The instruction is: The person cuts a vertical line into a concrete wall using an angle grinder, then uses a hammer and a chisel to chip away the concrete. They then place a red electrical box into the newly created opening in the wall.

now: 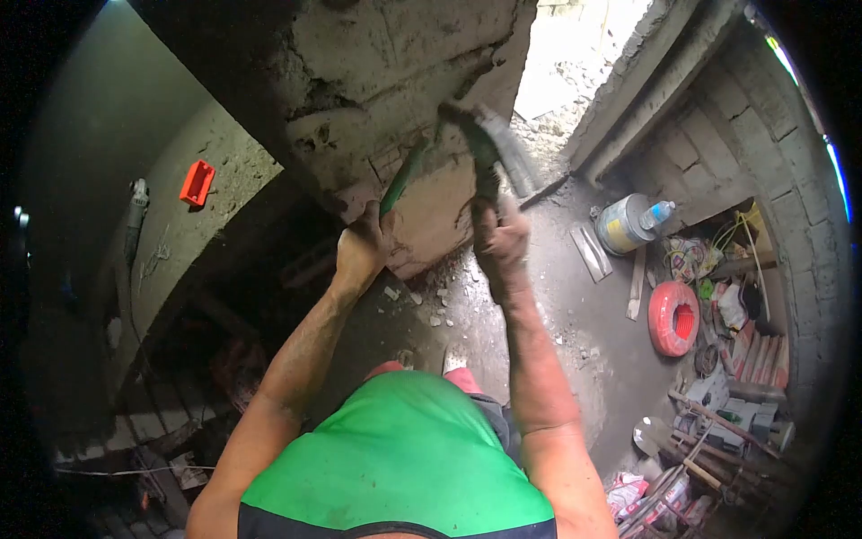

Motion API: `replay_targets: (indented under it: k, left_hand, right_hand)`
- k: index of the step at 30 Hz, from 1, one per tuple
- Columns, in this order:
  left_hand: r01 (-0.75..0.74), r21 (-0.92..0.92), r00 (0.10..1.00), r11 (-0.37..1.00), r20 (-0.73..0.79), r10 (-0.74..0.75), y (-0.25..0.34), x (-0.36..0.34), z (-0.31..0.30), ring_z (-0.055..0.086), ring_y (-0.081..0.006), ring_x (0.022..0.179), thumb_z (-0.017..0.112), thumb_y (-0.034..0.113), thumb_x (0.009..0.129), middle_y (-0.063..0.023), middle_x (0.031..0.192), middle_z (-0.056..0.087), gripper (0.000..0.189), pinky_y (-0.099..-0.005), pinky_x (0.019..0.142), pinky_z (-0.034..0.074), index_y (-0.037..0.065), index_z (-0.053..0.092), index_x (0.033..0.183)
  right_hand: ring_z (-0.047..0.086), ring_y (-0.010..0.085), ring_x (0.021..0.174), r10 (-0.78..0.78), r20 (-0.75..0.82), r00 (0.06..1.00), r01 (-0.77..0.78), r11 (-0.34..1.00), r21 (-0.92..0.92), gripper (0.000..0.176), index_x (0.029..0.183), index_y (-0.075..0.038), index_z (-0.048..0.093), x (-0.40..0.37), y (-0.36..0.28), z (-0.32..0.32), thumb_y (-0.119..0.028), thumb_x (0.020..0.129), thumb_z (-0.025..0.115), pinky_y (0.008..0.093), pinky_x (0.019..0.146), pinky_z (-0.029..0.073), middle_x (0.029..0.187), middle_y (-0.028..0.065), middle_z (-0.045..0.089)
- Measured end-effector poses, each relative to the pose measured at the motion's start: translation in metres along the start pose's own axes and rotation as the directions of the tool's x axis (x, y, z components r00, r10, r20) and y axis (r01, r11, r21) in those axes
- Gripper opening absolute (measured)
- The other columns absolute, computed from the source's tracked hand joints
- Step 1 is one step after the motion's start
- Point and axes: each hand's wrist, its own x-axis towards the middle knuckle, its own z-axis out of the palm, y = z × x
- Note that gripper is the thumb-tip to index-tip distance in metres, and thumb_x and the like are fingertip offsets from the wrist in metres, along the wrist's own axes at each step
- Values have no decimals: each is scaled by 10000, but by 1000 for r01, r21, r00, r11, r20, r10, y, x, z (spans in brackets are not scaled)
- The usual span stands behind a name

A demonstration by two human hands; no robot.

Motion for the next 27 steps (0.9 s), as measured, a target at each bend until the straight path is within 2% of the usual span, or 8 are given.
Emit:
replay_targets:
  k: [6, 10, 12, 14, 18, 21, 23, 27]
  left_hand:
    - [16, 17, 1000, 1000, 14, -16, 10, 4, -6, 665, -397, 658, 563, 316, 984, -216, 706, 650, 302, -484, 562, 522, 16, 570, 1023]
    - [-10, 3, 997, 1000, 74, 10, -4, 9, 0, 666, -363, 654, 555, 305, 991, -223, 730, 648, 298, -458, 551, 517, 10, 564, 1031]
    - [-48, -31, 997, 998, 57, 50, 0, 14, -5, 657, -320, 598, 553, 309, 999, -192, 703, 642, 302, -429, 518, 504, 9, 564, 1036]
    - [555, -516, 818, 653, 482, -314, 24, 19, -29, 518, -179, 480, 555, 406, 1002, -33, 621, 508, 382, -317, 443, 424, 28, 558, 1050]
    - [666, -601, 741, 441, 601, -301, 28, 14, -32, 381, -50, 492, 549, 445, 1003, 66, 637, 382, 383, -236, 426, 339, 62, 553, 1023]
    - [608, -478, 781, 634, 502, -371, 13, 8, -28, 452, -160, 470, 562, 389, 1001, -30, 630, 471, 342, -312, 445, 402, 48, 550, 1031]
    - [26, -168, 995, 985, 97, -10, 1, 4, -26, 581, -366, 520, 589, 291, 985, -170, 632, 600, 285, -430, 485, 465, 8, 564, 1009]
    - [-17, 19, 985, 1000, 175, 13, 1, -18, -27, 622, -477, 751, 610, 247, 960, -263, 766, 633, 255, -529, 594, 470, 13, 576, 1056]
  right_hand:
    - [689, 358, 833, 181, -3, 983, -174, 941, -290, 620, 987, -33, 684, 24, 63, 30, -633, 920, 545, 426, 745, 510, 831, 206, 694]
    - [414, 42, 574, 102, -56, 993, -98, 993, 73, 541, 904, -31, 606, 31, 15, -2, -566, 971, 560, 247, 488, 335, 641, -55, 456]
    - [425, 52, 594, 61, -127, 990, -49, 994, 96, 543, 851, -30, 581, 29, 2, -3, -560, 968, 572, 259, 511, 361, 646, -46, 463]
    - [437, 64, 615, -13, -166, 986, 31, 994, 106, 557, 834, -25, 577, 24, 3, 5, -566, 964, 576, 273, 538, 385, 650, -36, 486]
    - [463, 68, 631, 78, -45, 996, -68, 977, 202, 529, 910, -17, 625, 19, 5, 7, -543, 962, 595, 267, 561, 402, 669, -33, 509]
    - [454, 51, 590, 1, -27, 1000, 2, 991, 131, 507, 926, -30, 613, 28, 7, -5, -535, 966, 595, 247, 522, 379, 655, -41, 506]
    - [450, 45, 564, 49, 11, 999, -50, 988, 143, 497, 930, -38, 602, 28, 14, -12, -534, 967, 593, 239, 499, 368, 645, -43, 504]
    - [438, 47, 487, 119, 102, 988, -137, 970, 198, 477, 883, -75, 553, 18, 25, -16, -543, 974, 574, 231, 435, 341, 606, -38, 491]
